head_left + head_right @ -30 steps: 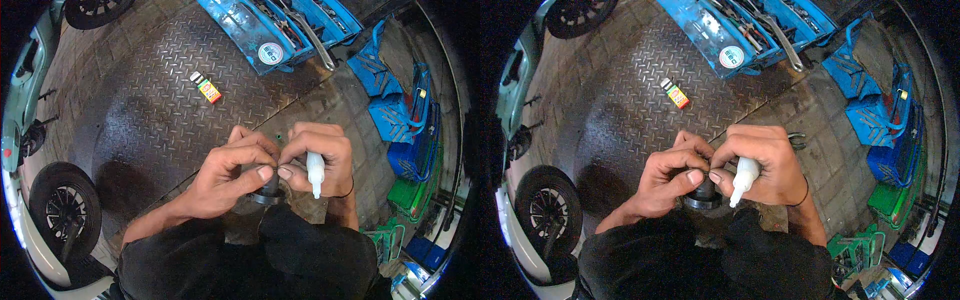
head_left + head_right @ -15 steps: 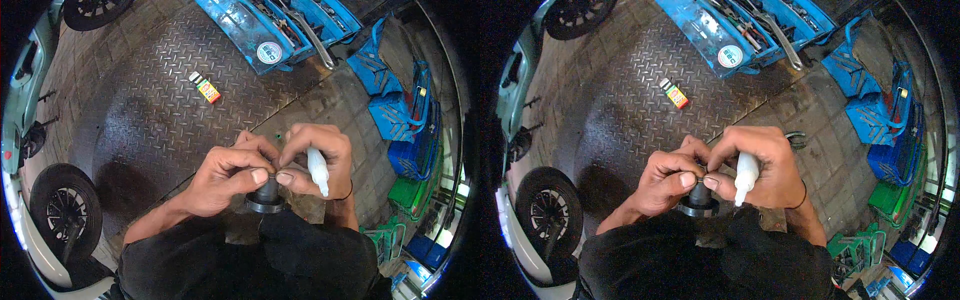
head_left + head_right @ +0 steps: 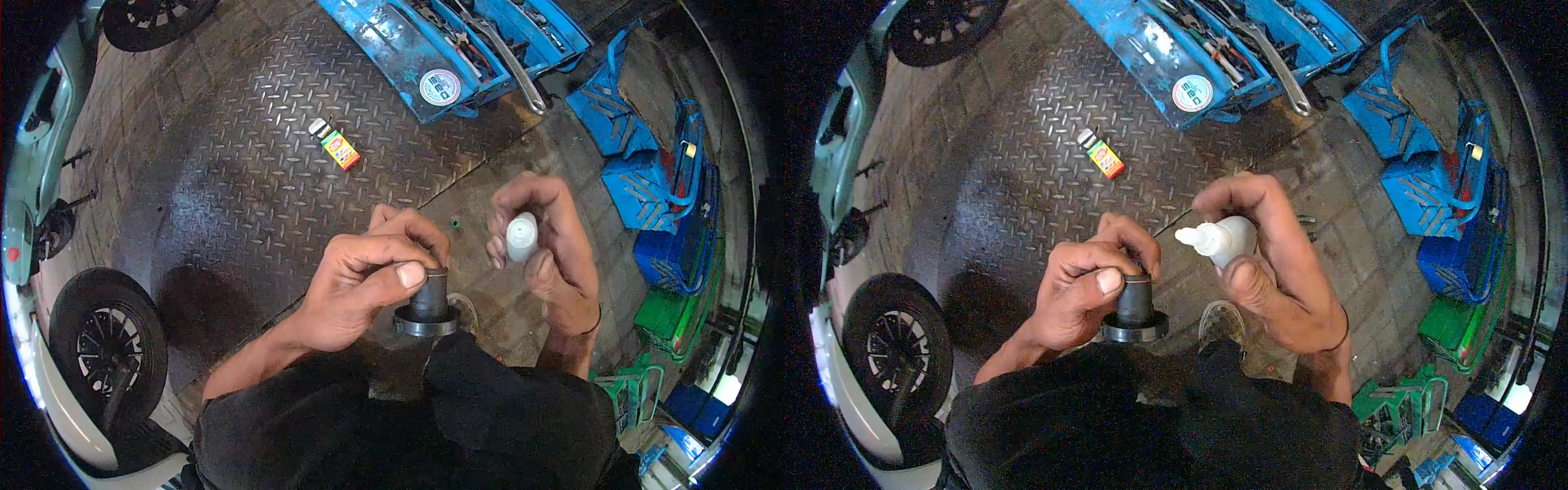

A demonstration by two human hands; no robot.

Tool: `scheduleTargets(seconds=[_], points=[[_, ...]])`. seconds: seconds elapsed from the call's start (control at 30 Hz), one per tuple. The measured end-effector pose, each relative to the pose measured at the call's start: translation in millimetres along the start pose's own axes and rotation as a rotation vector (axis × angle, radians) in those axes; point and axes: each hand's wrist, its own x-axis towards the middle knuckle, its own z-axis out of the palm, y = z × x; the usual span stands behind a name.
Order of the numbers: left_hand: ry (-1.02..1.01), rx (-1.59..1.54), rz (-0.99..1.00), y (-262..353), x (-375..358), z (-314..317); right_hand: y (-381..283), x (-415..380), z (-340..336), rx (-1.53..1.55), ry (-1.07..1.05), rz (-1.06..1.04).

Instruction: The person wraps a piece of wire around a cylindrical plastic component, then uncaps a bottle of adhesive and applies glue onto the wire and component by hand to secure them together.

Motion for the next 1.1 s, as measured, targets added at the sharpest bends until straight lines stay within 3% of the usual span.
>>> scheduleTargets(seconds=[0.07, 0.17, 0.27, 0.47, 0.83, 0.9, 1.0, 1.1], points=[[0.018, 0.123, 0.09, 2, 1, -3, -3, 0, -4, -0.024, -0.034, -0.009], [-0.026, 0.077, 0.159, 5, 0, -6, -8, 2, -3, -0.213, -0.102, -0.226], [-0.066, 0.102, 0.211, 7, 0, -9, -13, 0, 6, -0.208, 0.142, -0.108], [0.039, 0.093, 0.17, 12, 0, 2, -8, 1, 0, -0.264, 0.085, -0.312], [0.047, 0.228, 0.225, 15, 2, -2, -26, 6, -1, -0.474, -0.011, -0.385], [-0.089, 0.271, 0.253, 17, 2, -10, -26, 5, -3, -0.504, -0.019, -0.395], [-0.105, 0.326, 0.264, 19, 2, -11, -28, 4, -4, -0.547, -0.033, -0.4], [0.008, 0.37, 0.288, 20, 2, -2, -30, 3, -1, -0.582, -0.024, -0.382]])
